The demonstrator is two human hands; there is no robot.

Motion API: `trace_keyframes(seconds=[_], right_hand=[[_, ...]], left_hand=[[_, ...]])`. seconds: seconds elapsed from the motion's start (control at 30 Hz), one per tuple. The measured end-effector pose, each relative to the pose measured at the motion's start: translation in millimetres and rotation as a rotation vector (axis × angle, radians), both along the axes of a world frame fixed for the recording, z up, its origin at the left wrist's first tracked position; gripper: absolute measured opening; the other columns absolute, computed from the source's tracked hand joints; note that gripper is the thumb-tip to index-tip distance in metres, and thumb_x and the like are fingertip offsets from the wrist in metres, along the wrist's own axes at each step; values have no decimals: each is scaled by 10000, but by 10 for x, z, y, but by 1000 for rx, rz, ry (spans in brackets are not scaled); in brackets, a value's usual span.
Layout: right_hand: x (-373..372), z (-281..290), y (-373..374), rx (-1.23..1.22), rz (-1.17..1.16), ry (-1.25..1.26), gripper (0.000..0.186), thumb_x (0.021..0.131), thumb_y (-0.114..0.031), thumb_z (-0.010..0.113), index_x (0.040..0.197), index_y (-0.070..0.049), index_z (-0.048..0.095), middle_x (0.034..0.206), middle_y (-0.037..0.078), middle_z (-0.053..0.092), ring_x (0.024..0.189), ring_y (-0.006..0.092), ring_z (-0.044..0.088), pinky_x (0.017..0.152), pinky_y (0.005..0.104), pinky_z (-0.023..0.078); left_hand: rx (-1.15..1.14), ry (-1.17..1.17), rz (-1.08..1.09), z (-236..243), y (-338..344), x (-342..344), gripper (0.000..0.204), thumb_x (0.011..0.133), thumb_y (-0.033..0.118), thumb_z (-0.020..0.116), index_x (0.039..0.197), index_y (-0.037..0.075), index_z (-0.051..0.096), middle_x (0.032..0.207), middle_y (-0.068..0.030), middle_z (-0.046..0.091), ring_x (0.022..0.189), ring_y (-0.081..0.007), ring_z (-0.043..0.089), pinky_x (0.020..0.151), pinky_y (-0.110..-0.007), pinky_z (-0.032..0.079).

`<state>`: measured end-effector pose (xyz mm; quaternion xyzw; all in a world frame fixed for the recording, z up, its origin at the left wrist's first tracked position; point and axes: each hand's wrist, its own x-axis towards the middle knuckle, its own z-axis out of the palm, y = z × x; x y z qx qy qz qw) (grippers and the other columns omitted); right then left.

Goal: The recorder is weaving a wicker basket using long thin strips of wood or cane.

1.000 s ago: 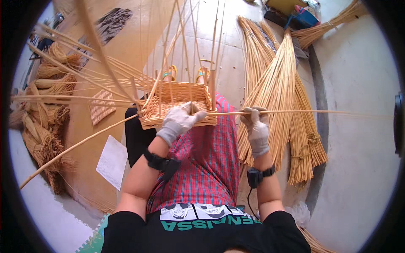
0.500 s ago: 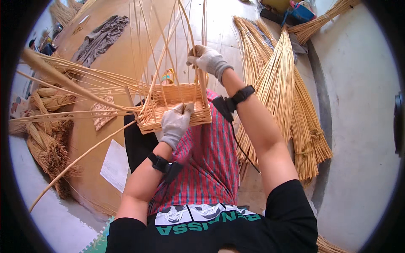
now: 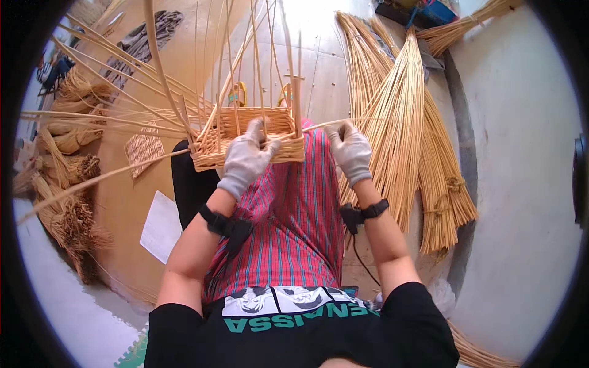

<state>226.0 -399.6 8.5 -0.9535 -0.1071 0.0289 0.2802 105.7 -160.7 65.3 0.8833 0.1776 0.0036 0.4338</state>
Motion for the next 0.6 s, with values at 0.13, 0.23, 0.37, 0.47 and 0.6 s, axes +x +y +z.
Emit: trace_keyframes(seconds=[0.13,0.23,0.37,0.47,0.6], right_hand=[[-68,517,220,-15,692,-669,810,805,-541,730,1418,-59,513,1385,229,564,1313,358,531,1145,498,360],[-62,662,436,6,879,-522,927,771,-554,748,1458,-14,439,1461,236,485,1397,347,444,1200,517,273],[-36,497,523,103,859,-699,858,750,-527,760,1376,12,530,1332,227,591,1283,376,548,1151,518,358],[-5,332,525,79,828,-729,784,746,-484,768,1333,-2,571,1262,214,631,1212,379,593,1111,512,404],[-58,262,573,121,804,-716,743,709,-436,781,1298,-28,584,1222,202,645,1152,385,617,1068,516,429]], left_hand=[[862,-543,-213,226,-125,-149,948,776,451,764,1527,45,351,1487,-164,465,1424,-296,392,1221,-523,183],[620,-407,-285,212,-212,-7,1006,737,360,807,1561,91,295,1401,-132,553,1367,-282,476,1191,-515,251],[564,-376,-273,56,-165,127,1015,731,272,815,1575,116,273,1359,-118,589,1294,-268,542,1039,-421,423],[564,-422,-246,-54,-122,136,1009,714,282,825,1566,124,307,1216,-105,656,1131,-271,624,924,-405,478],[631,-391,-233,-125,-115,145,991,698,335,831,1543,121,359,1094,-94,690,971,-287,663,855,-411,502]])
